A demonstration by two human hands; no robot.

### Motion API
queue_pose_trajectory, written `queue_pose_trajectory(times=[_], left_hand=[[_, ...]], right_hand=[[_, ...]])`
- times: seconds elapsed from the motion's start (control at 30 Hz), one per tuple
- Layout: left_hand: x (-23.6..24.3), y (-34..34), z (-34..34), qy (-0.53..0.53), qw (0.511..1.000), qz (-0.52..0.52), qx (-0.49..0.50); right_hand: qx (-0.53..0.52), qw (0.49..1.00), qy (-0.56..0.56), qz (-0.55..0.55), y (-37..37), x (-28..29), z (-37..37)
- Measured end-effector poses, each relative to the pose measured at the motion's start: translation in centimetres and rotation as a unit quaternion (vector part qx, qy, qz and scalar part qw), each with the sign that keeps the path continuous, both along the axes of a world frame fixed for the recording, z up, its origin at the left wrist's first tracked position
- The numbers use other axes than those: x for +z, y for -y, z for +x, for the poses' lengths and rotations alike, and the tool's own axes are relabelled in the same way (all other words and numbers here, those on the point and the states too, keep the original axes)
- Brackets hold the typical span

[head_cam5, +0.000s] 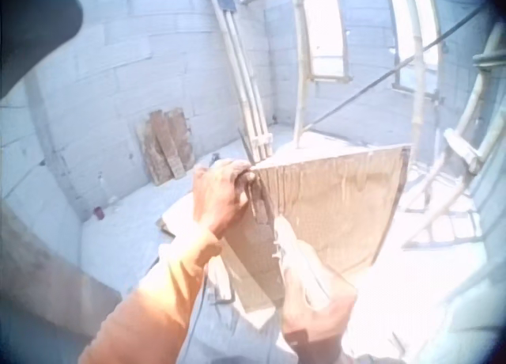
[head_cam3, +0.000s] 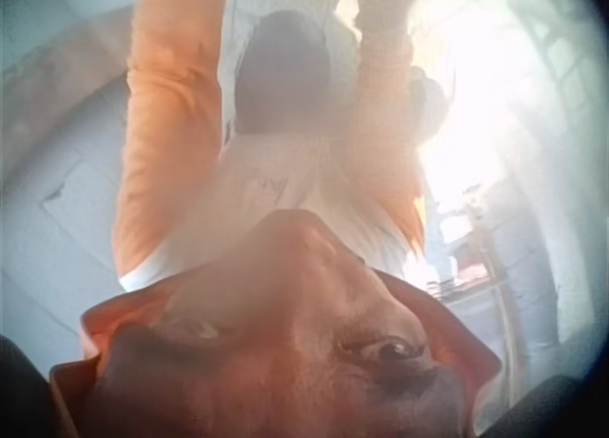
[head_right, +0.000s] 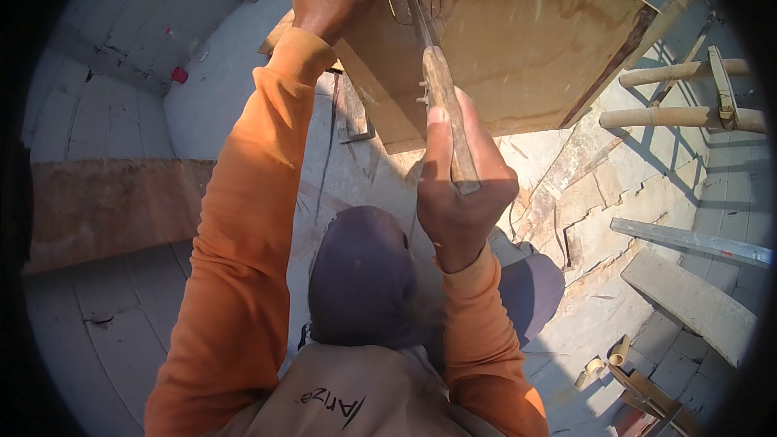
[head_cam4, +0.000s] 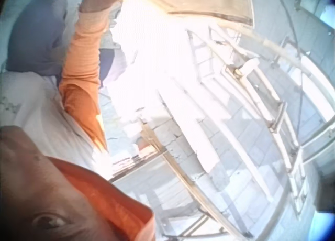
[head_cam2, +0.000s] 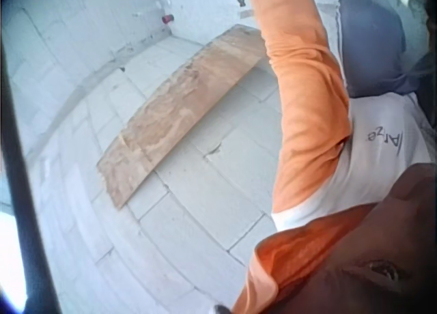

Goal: The person saws a piece of plywood using a handsaw, then measures and marks the wood using a tape measure and a pencil.

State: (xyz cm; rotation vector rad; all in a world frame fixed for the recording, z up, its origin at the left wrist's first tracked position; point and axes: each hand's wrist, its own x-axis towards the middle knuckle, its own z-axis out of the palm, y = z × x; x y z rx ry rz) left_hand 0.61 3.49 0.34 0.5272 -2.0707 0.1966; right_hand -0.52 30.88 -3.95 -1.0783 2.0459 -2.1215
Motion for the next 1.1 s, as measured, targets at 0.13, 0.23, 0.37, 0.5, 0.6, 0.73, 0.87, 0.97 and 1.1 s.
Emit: queue_pose_trajectory(times=[0.13,0.23,0.37,0.5,0.6,0.73,0.87,0.97,1.1], left_hand=[[-0.3,-0.4,0.2,0.025,0.999,0.010,0.039],[-0.1,0.1,0.5,0.022,0.999,-0.008,0.038],[0.1,-0.2,-0.1,0.005,0.999,-0.043,0.027],[-0.8,-0.8,0.8,-0.007,0.999,-0.031,0.018],[-0.3,0.6,0.8,0.017,0.999,-0.005,0.032],[-0.2,0.1,0.7,0.036,0.997,-0.042,0.048],[-0.2,0.2,0.1,0.014,0.997,-0.061,0.040],[-0.4,-0.6,0.7,-0.010,0.998,-0.058,0.023],[-0.5,-1.0,0.7,0.012,0.999,-0.041,0.033]], right_hand=[[0.007,0.999,-0.032,-0.013,2.4,1.2,-1.7],[0.008,0.997,-0.005,0.071,-5.0,-2.0,1.8],[0.012,0.993,-0.019,0.114,-12.7,-3.0,4.5],[0.005,0.999,-0.049,0.010,-1.5,-0.8,-0.8],[0.019,0.999,-0.040,0.013,2.2,3.4,-2.7],[0.010,0.997,0.003,0.079,-5.2,-1.2,1.6],[0.017,0.992,-0.042,0.122,-12.9,-2.5,4.3],[0.018,0.997,-0.047,0.060,-6.9,-2.3,1.6],[0.035,0.999,-0.040,-0.006,4.7,3.3,-3.6]])
